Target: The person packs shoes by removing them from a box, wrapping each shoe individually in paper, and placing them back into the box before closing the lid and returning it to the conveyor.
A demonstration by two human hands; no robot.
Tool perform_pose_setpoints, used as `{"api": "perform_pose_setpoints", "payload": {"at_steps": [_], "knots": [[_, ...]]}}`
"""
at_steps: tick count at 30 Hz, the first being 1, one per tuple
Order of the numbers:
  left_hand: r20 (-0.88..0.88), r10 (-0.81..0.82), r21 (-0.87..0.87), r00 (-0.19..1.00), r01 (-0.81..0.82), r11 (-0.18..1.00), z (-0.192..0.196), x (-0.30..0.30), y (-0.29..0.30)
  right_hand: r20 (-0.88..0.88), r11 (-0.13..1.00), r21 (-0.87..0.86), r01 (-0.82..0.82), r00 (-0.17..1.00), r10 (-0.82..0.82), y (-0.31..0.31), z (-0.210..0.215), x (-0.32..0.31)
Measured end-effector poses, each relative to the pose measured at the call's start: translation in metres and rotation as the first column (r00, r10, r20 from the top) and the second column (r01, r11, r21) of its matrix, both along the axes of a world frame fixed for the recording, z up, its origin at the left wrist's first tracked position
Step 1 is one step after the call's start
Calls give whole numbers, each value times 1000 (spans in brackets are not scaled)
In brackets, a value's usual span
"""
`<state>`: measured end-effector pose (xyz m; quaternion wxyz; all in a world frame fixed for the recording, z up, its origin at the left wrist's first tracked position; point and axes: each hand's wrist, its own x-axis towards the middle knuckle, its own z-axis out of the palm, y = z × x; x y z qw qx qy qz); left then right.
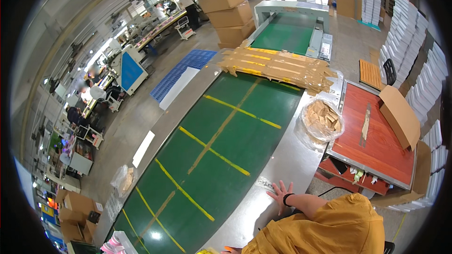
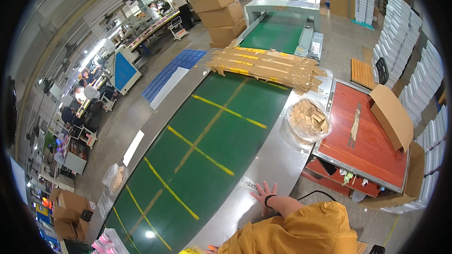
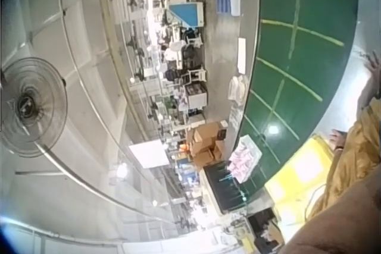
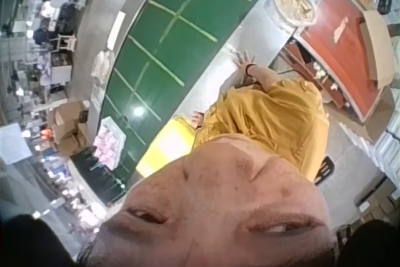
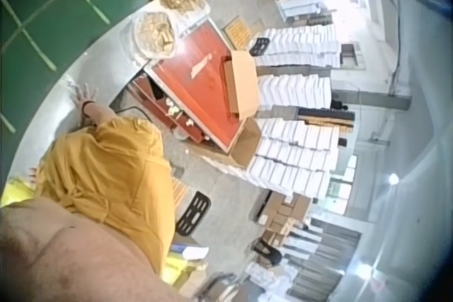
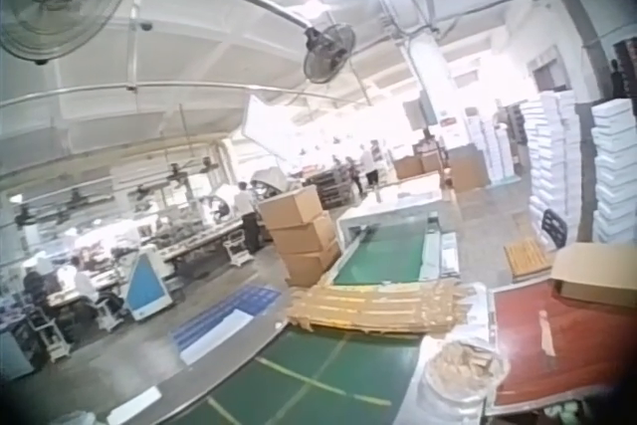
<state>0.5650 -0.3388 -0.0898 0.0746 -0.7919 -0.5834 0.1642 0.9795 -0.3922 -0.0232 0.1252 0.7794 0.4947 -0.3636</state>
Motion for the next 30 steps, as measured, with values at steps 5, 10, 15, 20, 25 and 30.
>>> {"api": "perform_pose_setpoints", "payload": {"at_steps": [5,10,15,20,25,30], "knots": [[6,-47,60,999,47,997,-8,-3,1,-23,1000,-18,-7,1000,7,4,6,2],[16,-72,126,997,69,990,-15,-5,-1,-24,1000,-15,-12,1000,12,3,13,3],[22,-76,194,997,70,978,-20,-9,-9,15,1000,-4,-10,1000,10,3,14,0],[33,-80,269,996,68,961,-25,-11,-12,-20,1000,-1,-11,1000,11,4,10,4],[42,-91,340,995,71,938,-30,-12,-15,-23,1000,-1,-29,999,29,3,6,3],[51,-99,410,994,70,910,-34,-12,-18,-39,999,-27,-36,999,35,5,12,5]]}}
